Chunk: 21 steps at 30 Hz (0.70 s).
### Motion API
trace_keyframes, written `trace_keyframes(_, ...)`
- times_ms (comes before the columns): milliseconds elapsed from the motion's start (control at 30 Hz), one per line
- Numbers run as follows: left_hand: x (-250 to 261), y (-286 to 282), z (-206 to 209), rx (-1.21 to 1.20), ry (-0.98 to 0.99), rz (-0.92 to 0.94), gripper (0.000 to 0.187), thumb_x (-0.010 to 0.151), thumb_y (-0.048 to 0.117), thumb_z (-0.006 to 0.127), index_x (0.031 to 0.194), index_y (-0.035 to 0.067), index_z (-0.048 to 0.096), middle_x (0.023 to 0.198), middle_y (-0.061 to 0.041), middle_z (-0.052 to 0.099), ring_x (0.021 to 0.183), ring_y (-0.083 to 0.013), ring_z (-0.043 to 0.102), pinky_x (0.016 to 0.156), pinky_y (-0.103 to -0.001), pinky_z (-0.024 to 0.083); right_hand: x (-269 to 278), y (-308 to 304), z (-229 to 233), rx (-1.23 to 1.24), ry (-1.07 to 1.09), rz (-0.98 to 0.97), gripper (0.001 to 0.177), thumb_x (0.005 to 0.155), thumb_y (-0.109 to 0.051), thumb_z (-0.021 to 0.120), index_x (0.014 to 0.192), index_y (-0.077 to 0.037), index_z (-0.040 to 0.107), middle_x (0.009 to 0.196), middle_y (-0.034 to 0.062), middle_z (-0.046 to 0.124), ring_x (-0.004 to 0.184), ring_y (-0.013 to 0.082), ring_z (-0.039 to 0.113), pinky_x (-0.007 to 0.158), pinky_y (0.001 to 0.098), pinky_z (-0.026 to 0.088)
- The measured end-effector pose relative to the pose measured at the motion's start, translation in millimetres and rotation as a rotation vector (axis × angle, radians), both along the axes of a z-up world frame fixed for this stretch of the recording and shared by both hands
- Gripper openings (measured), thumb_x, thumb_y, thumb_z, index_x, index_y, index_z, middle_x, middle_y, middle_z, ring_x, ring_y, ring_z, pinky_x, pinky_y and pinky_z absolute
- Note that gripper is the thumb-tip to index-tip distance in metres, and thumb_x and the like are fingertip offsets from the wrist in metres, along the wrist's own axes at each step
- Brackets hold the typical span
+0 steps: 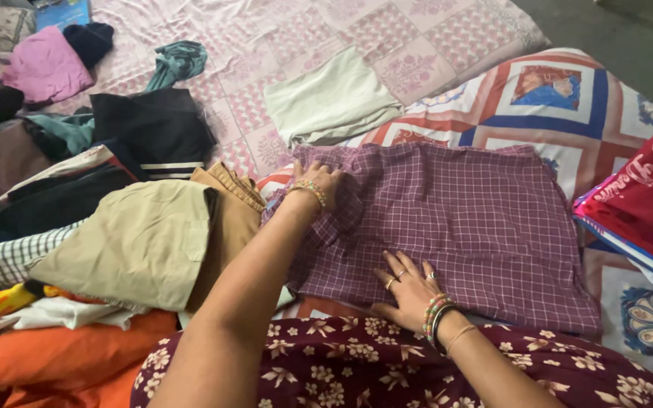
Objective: The person folds several garments on a bed, including a red t-shirt, a beige shirt, a purple checkered shirt, and a light green shirt. Each item is smoothed, folded into a compact rectangle, and placed in a growing stack.
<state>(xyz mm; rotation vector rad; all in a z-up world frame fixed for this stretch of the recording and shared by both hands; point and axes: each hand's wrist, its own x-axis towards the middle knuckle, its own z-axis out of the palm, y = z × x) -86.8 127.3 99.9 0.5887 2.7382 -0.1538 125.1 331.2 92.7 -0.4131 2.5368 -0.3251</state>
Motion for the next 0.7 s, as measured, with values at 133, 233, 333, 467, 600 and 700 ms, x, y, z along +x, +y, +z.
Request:
trace_keyframes(133, -6, -4, 5, -0.074, 0.022, 0.005, 0.046, 0.085, 0.01, 0.068, 0.13, 0.013, 0.062, 0.124, -0.011, 0.069, 0.127, -0.0315, 0.059, 0.123, -0.067, 0.01, 1, 0, -6, -0.045, -0.022, -0.009, 0.078, 0.088, -0.06, 0.06, 0.153, -0.021, 0.039, 0.169, 0.0094, 0.008, 0.157, 0.0297, 0.004, 0.123, 0.0629, 0.005)
trace_keyframes(233, -13, -15, 17, -0.034, 0.065, 0.048, 0.024, 0.089, 0.012, 0.064, 0.109, 0.013, 0.078, 0.115, -0.014, 0.075, 0.116, -0.0324, 0.069, 0.121, -0.063, 0.022, 0, 2, -12, -0.057, 0.008, -0.007, 0.078, 0.087, -0.059, 0.059, 0.152, -0.02, 0.041, 0.169, 0.0097, 0.009, 0.156, 0.0302, 0.004, 0.123, 0.0629, 0.005)
trace_keyframes(333, 0, -23, 39, 0.07, 0.066, 0.1, 0.022, 0.086, 0.019, 0.066, 0.101, 0.008, 0.077, 0.107, -0.017, 0.076, 0.106, -0.0346, 0.071, 0.106, -0.058, 0.042, 0, 3, -19, -0.018, 0.035, -0.01, 0.071, 0.089, -0.058, 0.06, 0.147, -0.018, 0.047, 0.168, 0.0103, 0.017, 0.156, 0.031, 0.011, 0.122, 0.0619, 0.009)
trace_keyframes(467, 76, -6, 54, 0.248, -0.057, 0.213, 0.056, 0.093, 0.056, 0.065, 0.096, 0.001, 0.076, 0.103, -0.026, 0.072, 0.1, -0.0402, 0.071, 0.089, -0.047, 0.055, 3, 3, -34, -0.454, 0.354, -0.124, 0.057, 0.09, -0.048, 0.063, 0.134, -0.011, 0.062, 0.147, 0.0099, 0.059, 0.139, 0.0287, 0.052, 0.12, 0.0458, 0.039)
trace_keyframes(600, 153, 34, 25, 0.54, 0.016, 0.124, 0.041, 0.078, 0.026, 0.064, 0.115, 0.012, 0.074, 0.105, -0.022, 0.073, 0.097, -0.0392, 0.07, 0.086, -0.049, 0.055, 5, -11, -44, -1.262, -0.28, -0.602, 0.049, 0.1, -0.028, 0.052, 0.146, -0.012, 0.048, 0.129, 0.014, 0.069, 0.115, 0.0296, 0.066, 0.1, 0.0448, 0.053)
trace_keyframes(700, 174, 44, -12, 0.504, -0.05, 0.247, 0.032, 0.097, 0.026, 0.054, 0.12, 0.007, 0.067, 0.114, -0.023, 0.071, 0.106, -0.04, 0.07, 0.091, -0.051, 0.056, 9, -15, -50, -1.431, -0.636, -0.865, 0.057, 0.099, -0.025, 0.044, 0.155, -0.022, 0.032, 0.122, 0.0152, 0.066, 0.103, 0.0305, 0.067, 0.089, 0.0473, 0.055)
